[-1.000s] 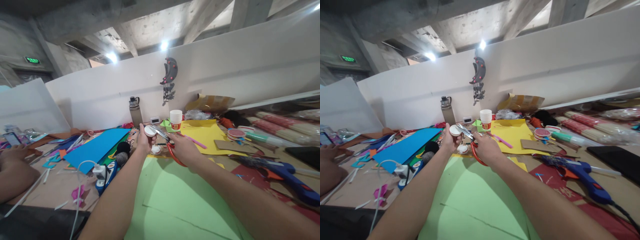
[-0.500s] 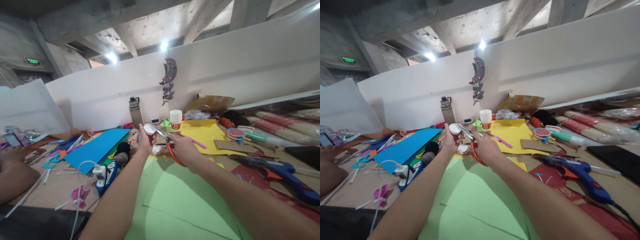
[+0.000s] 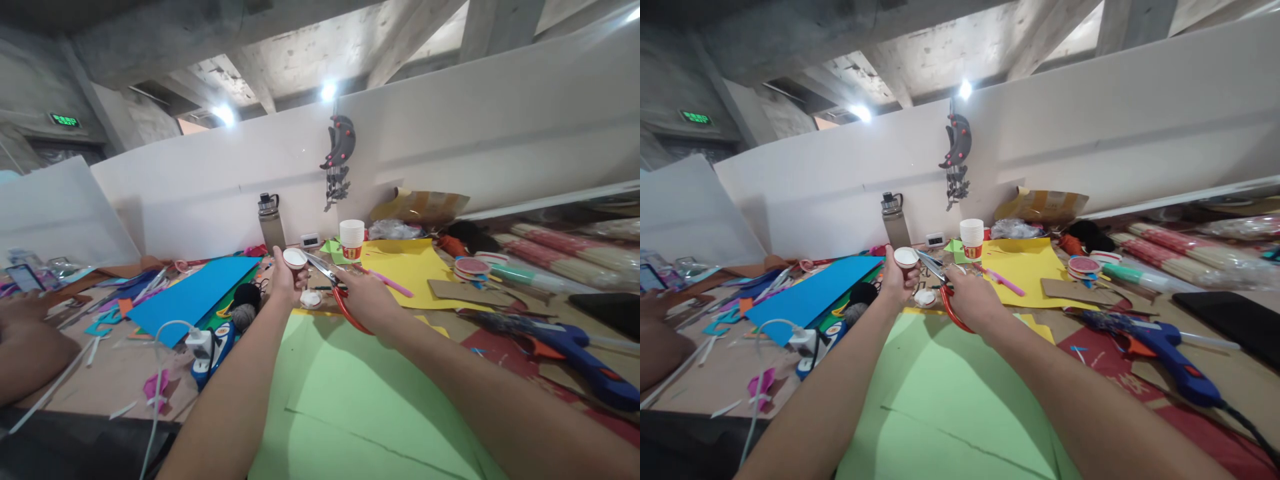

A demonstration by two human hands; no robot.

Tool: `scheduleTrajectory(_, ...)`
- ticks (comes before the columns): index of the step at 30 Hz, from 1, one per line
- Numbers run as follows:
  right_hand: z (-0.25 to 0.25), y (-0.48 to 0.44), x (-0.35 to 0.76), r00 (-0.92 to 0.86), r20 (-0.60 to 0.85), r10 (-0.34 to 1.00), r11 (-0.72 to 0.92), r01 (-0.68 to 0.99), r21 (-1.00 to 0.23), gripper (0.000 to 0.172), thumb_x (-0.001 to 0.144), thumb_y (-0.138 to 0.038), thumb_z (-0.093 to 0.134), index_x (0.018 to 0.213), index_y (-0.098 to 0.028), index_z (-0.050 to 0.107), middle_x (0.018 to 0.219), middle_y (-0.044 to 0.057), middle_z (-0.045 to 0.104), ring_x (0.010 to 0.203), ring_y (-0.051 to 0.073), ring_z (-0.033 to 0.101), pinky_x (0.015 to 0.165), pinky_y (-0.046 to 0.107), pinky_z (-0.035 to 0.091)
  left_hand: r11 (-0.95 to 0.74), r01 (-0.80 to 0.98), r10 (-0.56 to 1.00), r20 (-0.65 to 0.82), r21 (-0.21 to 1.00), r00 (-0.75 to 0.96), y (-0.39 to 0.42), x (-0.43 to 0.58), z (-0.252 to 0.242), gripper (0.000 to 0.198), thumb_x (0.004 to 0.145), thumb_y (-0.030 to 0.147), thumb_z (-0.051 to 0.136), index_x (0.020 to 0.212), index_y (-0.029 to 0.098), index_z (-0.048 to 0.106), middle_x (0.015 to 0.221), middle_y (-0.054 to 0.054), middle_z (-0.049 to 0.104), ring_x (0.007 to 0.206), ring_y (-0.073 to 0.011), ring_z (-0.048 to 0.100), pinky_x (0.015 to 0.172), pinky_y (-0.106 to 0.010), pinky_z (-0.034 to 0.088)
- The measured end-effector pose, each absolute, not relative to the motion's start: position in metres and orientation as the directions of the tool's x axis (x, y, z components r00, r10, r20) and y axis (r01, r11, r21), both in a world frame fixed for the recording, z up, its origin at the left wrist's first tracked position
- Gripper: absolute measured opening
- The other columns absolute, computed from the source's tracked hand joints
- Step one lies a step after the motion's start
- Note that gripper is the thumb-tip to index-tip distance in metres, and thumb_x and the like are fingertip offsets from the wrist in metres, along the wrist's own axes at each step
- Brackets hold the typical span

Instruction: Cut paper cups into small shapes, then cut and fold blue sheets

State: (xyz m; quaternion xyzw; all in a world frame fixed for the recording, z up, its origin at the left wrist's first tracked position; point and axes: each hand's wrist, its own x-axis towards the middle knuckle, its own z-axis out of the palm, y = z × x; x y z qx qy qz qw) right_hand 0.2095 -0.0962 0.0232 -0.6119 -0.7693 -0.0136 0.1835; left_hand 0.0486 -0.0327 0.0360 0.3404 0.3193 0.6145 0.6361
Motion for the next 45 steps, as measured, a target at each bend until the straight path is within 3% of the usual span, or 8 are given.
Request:
scheduleTrajectory(15,0.011,-0.088,0.216,-0.182,0.380,0.907,0.303,0.908,-0.289,0.041,0.089,-0.033,0.048,0.130,-0.029,0.053,0.102,0.010,0.071,0.090,0.027,0.065,0.061,0.028,0.039,0.132,-0.486,0.987,-0.068,0.864,0.148,-0.033,0.046,0.036,0.062,0.083,0.073,0.037,0.065,0.015,0.050,0.048,-0.001,0.049,0.032,-0.0032,0.033,0.029,-0.012,0.014)
scheduleTrajectory(19,0.011,-0.086,0.216,-0.180,0.366,0.913,0.290,0.917,-0.274,0.043,0.088,-0.025,0.047,0.131,-0.028,0.053,0.106,0.010,0.071,0.088,0.026,0.066,0.062,0.028,0.040,0.144,-0.479,0.984,-0.076,0.866,0.160,-0.034,0.047,0.037,0.062,0.081,0.074,0.039,0.065,0.015,0.050,0.048,-0.001,0.050,0.032,-0.0027,0.033,0.029,-0.012,0.015)
scheduleTrajectory(25,0.015,-0.086,0.214,-0.169,0.344,0.924,0.255,0.941,-0.222,0.042,0.086,-0.020,0.046,0.126,-0.027,0.057,0.094,0.010,0.072,0.077,0.024,0.067,0.061,0.028,0.040,0.160,-0.476,0.981,-0.087,0.865,0.171,-0.033,0.044,0.036,0.063,0.081,0.075,0.038,0.064,0.015,0.049,0.048,-0.001,0.050,0.031,-0.0026,0.033,0.029,-0.012,0.014)
scheduleTrajectory(29,0.014,-0.082,0.216,-0.160,0.272,0.949,0.231,0.939,-0.254,0.040,0.088,-0.020,0.042,0.125,-0.024,0.058,0.093,0.011,0.072,0.077,0.025,0.068,0.063,0.030,0.043,0.173,-0.479,0.975,-0.083,0.860,0.204,-0.031,0.043,0.034,0.062,0.081,0.074,0.039,0.066,0.015,0.051,0.049,-0.001,0.051,0.032,-0.0032,0.033,0.029,-0.013,0.015)
scheduleTrajectory(33,0.007,-0.072,0.224,-0.047,0.199,0.979,0.100,0.959,-0.264,0.041,0.086,-0.017,0.041,0.123,-0.020,0.059,0.105,0.014,0.070,0.095,0.029,0.066,0.071,0.034,0.047,0.106,-0.502,0.970,0.022,0.858,0.242,-0.028,0.045,0.027,0.049,0.078,0.063,0.058,0.078,0.015,0.057,0.060,-0.003,0.059,0.043,-0.0073,0.047,0.034,-0.016,0.029)
scheduleTrajectory(36,0.003,-0.068,0.230,0.039,0.143,0.989,0.000,0.965,-0.262,0.042,0.085,-0.019,0.044,0.124,-0.017,0.057,0.108,0.018,0.067,0.098,0.031,0.065,0.073,0.038,0.049,-0.011,-0.484,0.956,0.152,0.875,0.252,-0.027,0.045,0.021,0.039,0.070,0.044,0.076,0.093,0.016,0.061,0.075,-0.002,0.064,0.059,-0.0098,0.057,0.047,-0.019,0.043)
scheduleTrajectory(42,0.002,-0.067,0.236,-0.005,0.065,0.998,0.020,0.971,-0.238,0.047,0.084,-0.024,0.054,0.130,-0.016,0.055,0.117,0.020,0.063,0.105,0.032,0.062,0.082,0.038,0.047,-0.105,-0.419,0.930,0.238,0.902,0.280,-0.029,0.043,0.016,0.052,0.058,0.019,0.085,0.106,0.017,0.065,0.098,-0.004,0.067,0.080,-0.0119,0.061,0.069,-0.022,0.047)
scheduleTrajectory(45,0.005,-0.066,0.237,-0.023,0.146,0.989,0.057,0.971,-0.233,0.042,0.086,-0.026,0.053,0.125,-0.013,0.059,0.114,0.022,0.063,0.111,0.034,0.058,0.088,0.042,0.045,-0.111,-0.405,0.919,0.249,0.907,0.306,-0.031,0.043,0.016,0.055,0.056,0.015,0.085,0.107,0.018,0.065,0.105,-0.006,0.068,0.093,-0.0156,0.062,0.080,-0.025,0.046)
